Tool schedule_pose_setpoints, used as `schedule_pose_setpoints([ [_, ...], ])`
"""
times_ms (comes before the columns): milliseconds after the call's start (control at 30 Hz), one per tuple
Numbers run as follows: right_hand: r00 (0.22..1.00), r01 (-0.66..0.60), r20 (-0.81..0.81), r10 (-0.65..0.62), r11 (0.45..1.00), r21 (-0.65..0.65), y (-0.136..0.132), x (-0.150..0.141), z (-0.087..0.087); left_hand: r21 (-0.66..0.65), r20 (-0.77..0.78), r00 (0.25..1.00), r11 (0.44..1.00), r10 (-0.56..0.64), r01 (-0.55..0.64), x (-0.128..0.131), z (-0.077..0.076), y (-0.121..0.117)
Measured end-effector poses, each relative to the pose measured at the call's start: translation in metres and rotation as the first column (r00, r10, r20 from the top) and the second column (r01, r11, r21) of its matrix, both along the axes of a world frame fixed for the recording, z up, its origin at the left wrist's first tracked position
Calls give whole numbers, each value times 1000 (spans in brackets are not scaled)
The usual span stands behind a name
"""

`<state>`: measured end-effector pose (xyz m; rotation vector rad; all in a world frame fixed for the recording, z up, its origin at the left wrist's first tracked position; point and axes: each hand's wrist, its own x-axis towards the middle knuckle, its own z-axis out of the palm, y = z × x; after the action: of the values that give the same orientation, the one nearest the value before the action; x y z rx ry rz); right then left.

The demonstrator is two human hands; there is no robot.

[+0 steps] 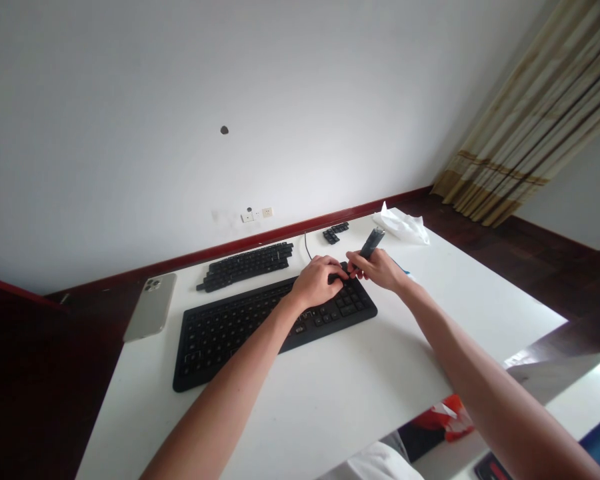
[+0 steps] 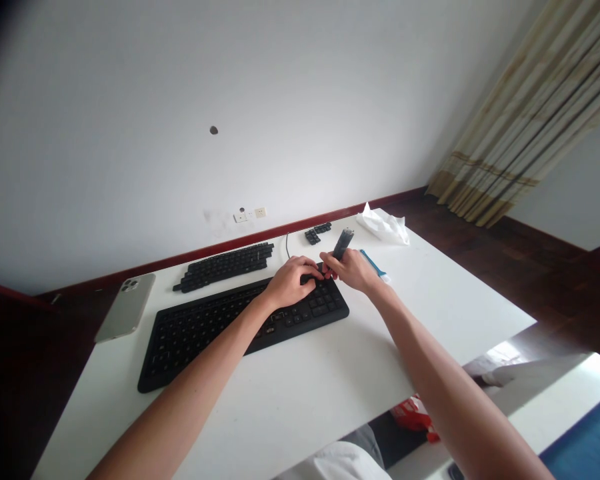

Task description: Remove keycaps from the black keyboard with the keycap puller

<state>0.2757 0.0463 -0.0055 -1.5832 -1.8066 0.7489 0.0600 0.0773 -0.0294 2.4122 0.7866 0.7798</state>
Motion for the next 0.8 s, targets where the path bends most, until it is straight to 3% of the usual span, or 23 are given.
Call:
schedule_pose_setpoints([
  [167,999,1,-46,-4,998,-65,2,3,-2,7,-6,1000,1000,1,-1,0,-1,0],
  [333,998,-60,14,59,998,23,-5,-2,6,12,5,1000,1000,-19,19,-1,0,1],
  [600,969,222,-113,-219,975,13,-2,-2,10,5,-14,1000,1000,-18,18,-1,1,-2],
  [800,928,299,-184,-325,942,-155,4,2,3,20,-62,996,998,-65,67,-4,-2,0],
])
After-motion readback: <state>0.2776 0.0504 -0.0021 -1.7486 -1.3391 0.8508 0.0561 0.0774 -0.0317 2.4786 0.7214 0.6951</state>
